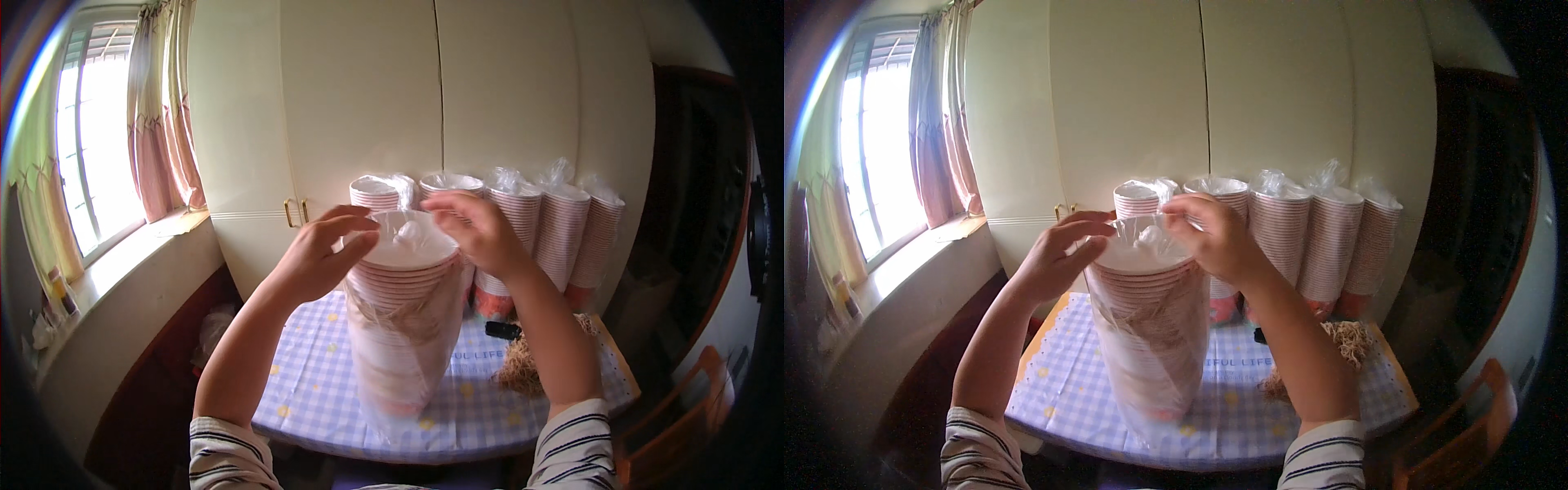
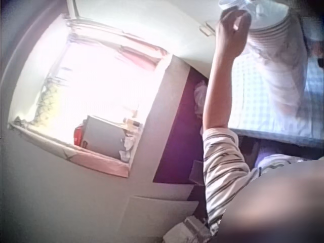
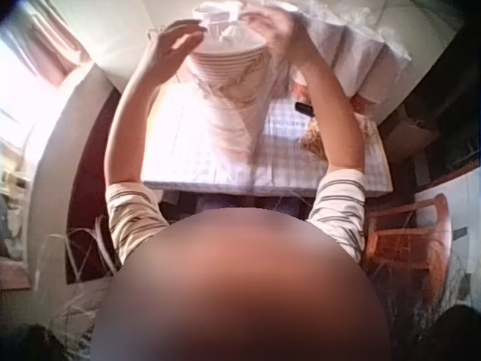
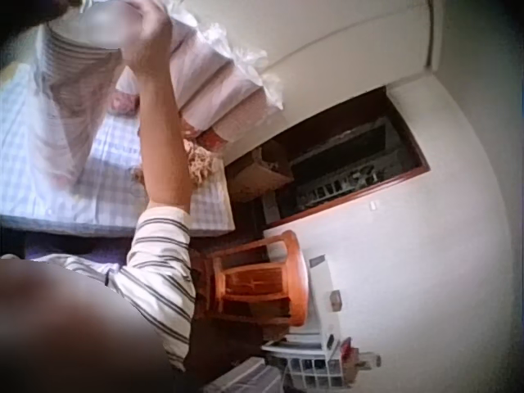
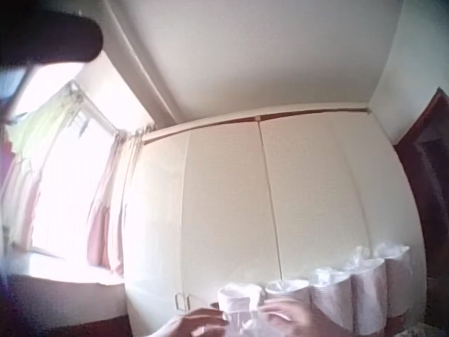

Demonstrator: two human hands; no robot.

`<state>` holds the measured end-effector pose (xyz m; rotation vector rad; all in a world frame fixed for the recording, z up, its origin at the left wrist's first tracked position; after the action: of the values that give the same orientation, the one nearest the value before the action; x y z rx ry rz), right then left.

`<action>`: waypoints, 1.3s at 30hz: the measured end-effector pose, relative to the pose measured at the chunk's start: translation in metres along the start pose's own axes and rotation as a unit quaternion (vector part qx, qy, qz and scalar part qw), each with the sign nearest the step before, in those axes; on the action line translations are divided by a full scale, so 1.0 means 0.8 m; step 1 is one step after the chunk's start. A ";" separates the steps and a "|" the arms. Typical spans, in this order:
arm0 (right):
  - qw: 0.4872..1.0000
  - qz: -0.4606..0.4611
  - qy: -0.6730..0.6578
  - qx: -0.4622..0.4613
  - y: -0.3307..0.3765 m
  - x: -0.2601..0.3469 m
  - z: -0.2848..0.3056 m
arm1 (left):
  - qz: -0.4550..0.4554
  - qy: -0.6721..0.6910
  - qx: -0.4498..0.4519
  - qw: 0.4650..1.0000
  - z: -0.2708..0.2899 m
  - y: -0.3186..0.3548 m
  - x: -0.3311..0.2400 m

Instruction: Stacking paper buckets, placing them into plastic bags, and sealing the bags for distribution.

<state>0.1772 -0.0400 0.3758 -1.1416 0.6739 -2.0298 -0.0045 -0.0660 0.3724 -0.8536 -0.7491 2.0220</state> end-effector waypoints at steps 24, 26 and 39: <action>0.845 -0.334 -0.413 0.058 0.316 -0.285 -0.342 | 0.197 -0.241 -0.245 0.918 -0.253 0.366 0.142; 0.841 -0.337 -0.410 0.101 0.314 -0.291 -0.358 | 0.240 -0.254 -0.254 0.902 -0.240 0.373 0.172; 0.827 -0.399 -0.393 0.056 0.339 -0.378 -0.358 | 0.402 -0.220 -0.281 0.843 -0.192 0.366 0.345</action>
<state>0.1243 0.0566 -0.1094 -2.2301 -0.4204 -1.8556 -0.1391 0.0493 -0.0202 -1.1788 -1.4773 2.8626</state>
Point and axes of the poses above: each hand's wrist, its own y-axis away from the middle knuckle, its own z-axis out of the back of the hand, x = y × z, the point moved 9 cm from there along -y, towards the middle knuckle, and after that the axes turned 6 degrees about -z, right-handed, at the moved point
